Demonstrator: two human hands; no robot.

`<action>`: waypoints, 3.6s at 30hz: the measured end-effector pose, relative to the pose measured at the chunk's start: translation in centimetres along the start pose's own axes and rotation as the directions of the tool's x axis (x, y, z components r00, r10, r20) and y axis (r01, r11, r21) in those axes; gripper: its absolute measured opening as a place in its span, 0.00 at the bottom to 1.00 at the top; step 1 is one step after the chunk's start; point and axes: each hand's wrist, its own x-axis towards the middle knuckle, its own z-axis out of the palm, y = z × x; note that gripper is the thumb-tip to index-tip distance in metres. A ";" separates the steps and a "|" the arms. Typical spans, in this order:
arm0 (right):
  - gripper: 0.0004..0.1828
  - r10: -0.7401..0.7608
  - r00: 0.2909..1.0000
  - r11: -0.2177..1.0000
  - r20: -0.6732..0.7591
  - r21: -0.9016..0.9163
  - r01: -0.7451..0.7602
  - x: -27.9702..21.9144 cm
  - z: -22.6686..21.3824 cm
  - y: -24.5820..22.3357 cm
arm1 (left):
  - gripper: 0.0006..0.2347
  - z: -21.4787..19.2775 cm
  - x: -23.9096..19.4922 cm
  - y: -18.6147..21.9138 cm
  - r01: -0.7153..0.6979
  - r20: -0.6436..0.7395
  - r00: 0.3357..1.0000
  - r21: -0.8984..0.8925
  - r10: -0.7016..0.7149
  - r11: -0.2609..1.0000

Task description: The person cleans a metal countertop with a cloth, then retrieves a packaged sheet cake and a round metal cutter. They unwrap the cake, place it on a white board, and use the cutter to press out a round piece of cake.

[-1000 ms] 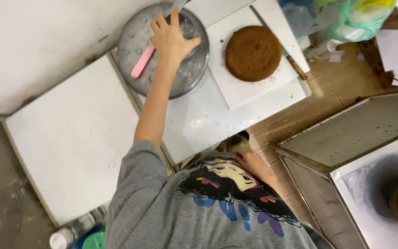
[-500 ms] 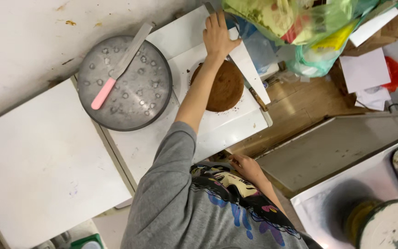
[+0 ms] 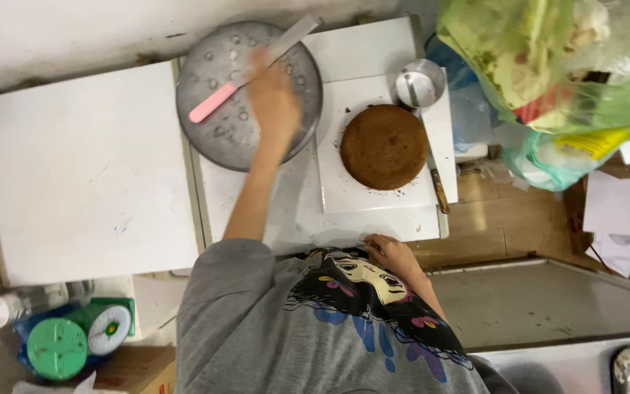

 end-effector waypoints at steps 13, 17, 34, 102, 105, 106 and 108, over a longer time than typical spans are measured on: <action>0.19 -0.268 0.959 0.919 -0.092 0.274 0.283 5.4 -2.8 -10.4 | 0.16 -6.6 -10.4 -1.1 0.233 0.243 0.959 -0.384 -0.145 0.893; 0.28 -0.137 0.932 0.660 -0.335 0.671 0.338 5.8 -4.0 -10.2 | 0.18 -6.0 -18.8 12.4 0.696 0.700 0.701 -0.627 -0.139 0.351; 0.28 0.212 0.683 0.967 -0.699 0.050 -0.249 4.4 -9.6 11.2 | 0.52 -7.3 -9.6 3.5 -0.075 0.426 0.903 0.057 0.044 0.996; 0.09 0.263 0.875 0.504 -0.406 0.831 0.234 16.6 15.5 -22.0 | 0.31 -26.2 -30.5 -12.2 0.315 0.710 0.691 -0.465 0.136 0.827; 0.11 0.255 0.878 0.469 -0.404 0.846 0.254 13.2 17.9 -22.0 | 0.40 -24.7 -29.4 -10.8 0.209 0.562 0.826 -0.369 0.038 0.905; 0.12 0.263 0.881 0.461 -0.392 0.854 0.242 11.9 18.3 -22.0 | 0.43 -24.1 -28.8 -10.4 0.190 0.490 0.872 -0.313 -0.013 0.931; 0.12 0.274 0.891 0.444 -0.362 0.869 0.216 9.1 19.0 -22.0 | 0.45 -23.3 -27.5 -10.1 0.050 0.502 0.861 -0.239 0.079 0.970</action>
